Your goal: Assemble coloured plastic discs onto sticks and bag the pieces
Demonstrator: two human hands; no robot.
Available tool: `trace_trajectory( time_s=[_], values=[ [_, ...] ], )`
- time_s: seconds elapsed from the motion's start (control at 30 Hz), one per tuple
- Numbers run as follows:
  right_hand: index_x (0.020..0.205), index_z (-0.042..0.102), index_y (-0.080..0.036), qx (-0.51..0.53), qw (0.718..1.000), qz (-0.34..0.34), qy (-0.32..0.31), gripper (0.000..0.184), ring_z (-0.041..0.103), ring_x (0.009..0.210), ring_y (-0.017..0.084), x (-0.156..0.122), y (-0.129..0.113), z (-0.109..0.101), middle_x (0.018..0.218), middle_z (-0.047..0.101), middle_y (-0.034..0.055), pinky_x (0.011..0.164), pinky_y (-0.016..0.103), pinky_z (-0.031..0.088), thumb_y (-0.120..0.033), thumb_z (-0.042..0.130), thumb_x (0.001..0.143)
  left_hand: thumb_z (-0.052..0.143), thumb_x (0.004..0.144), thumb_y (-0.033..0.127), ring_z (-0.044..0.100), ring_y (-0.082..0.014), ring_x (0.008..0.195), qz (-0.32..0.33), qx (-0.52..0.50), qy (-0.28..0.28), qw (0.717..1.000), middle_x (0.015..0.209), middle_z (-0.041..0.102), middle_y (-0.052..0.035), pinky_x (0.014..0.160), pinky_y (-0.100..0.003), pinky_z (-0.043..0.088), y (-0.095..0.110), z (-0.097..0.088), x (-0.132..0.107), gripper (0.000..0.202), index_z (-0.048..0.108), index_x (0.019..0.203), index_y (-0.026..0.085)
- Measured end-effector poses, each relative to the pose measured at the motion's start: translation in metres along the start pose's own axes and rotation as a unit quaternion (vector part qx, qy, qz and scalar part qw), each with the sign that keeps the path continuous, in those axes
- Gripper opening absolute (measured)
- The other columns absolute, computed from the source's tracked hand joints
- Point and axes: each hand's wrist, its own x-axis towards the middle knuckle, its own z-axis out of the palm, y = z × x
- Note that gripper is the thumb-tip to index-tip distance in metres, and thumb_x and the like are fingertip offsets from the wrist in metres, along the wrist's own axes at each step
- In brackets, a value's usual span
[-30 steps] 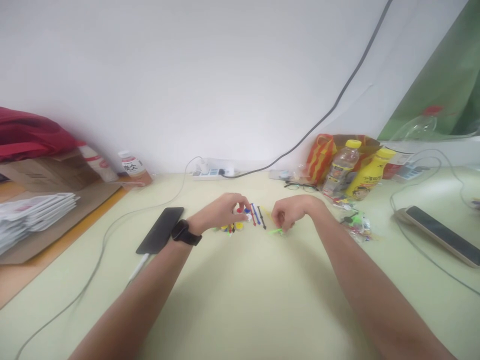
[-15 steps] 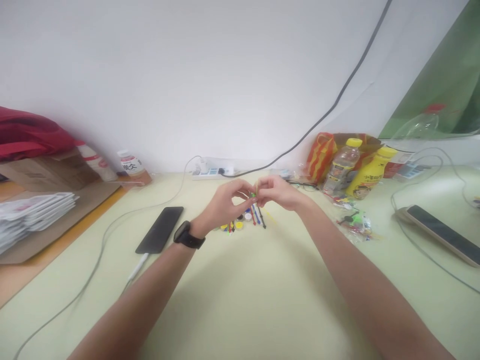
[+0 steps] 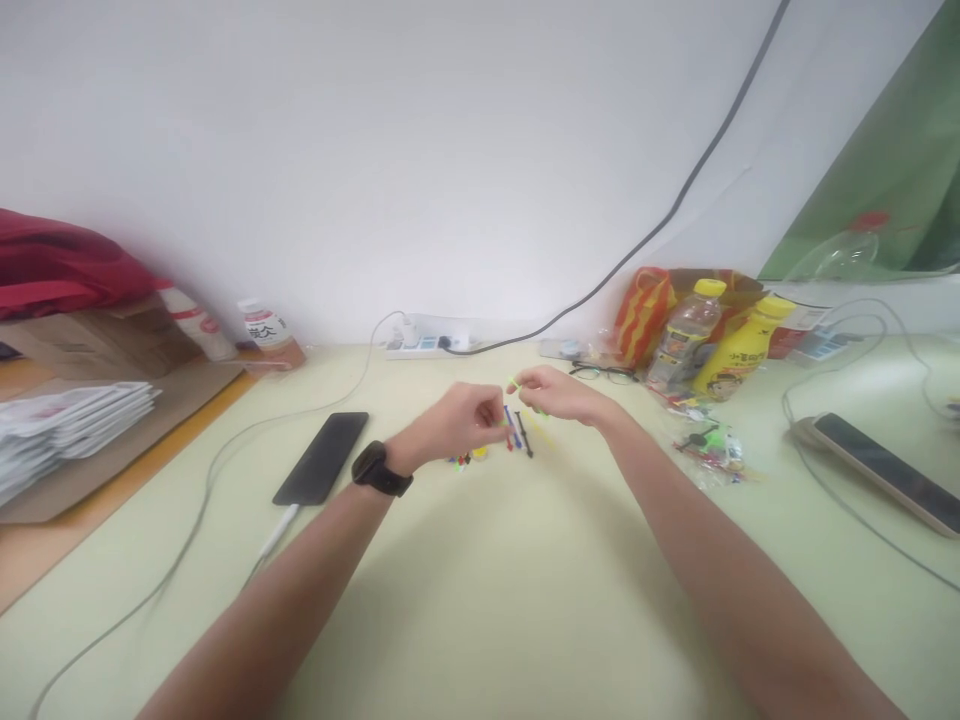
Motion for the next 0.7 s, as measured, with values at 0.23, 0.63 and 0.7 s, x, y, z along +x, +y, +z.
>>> trace_trajectory(
  time_s=[0.23,0.63,0.7],
  values=[
    [0.123,0.068,-0.009,-0.156,0.986,0.064,-0.015,0.040,0.066,0.072,0.018,0.010,0.016,0.014,0.080,0.074,0.0061,0.063,0.025,0.045,-0.021,0.066,0.085,0.081,0.078,0.025,0.066,-0.0195,0.082,0.022,0.101,-0.118,0.988,0.090,0.075,-0.0019,0.070,-0.028,0.047,-0.001,0.015,0.001,0.009,0.076,0.085,0.022],
    [0.137,0.059,-0.018,-0.234,0.967,0.083,0.056,0.047,0.057,0.124,0.034,0.013,0.015,0.043,0.134,0.061,0.0197,0.093,0.037,0.046,-0.038,0.063,0.095,0.087,0.074,0.033,0.059,-0.0286,0.114,0.030,0.135,-0.085,0.987,0.116,0.071,-0.0052,0.093,-0.035,0.047,-0.013,0.004,-0.002,0.030,0.078,0.103,0.027],
    [0.136,0.061,-0.022,-0.238,0.967,0.073,0.051,0.044,0.052,0.129,0.035,0.012,0.015,0.048,0.138,0.055,0.0181,0.096,0.038,0.044,-0.034,0.064,0.094,0.085,0.077,0.032,0.060,-0.0281,0.113,0.038,0.138,-0.082,0.986,0.114,0.072,-0.0053,0.094,-0.036,0.047,-0.015,0.002,-0.001,0.025,0.079,0.101,0.027]
  ],
)
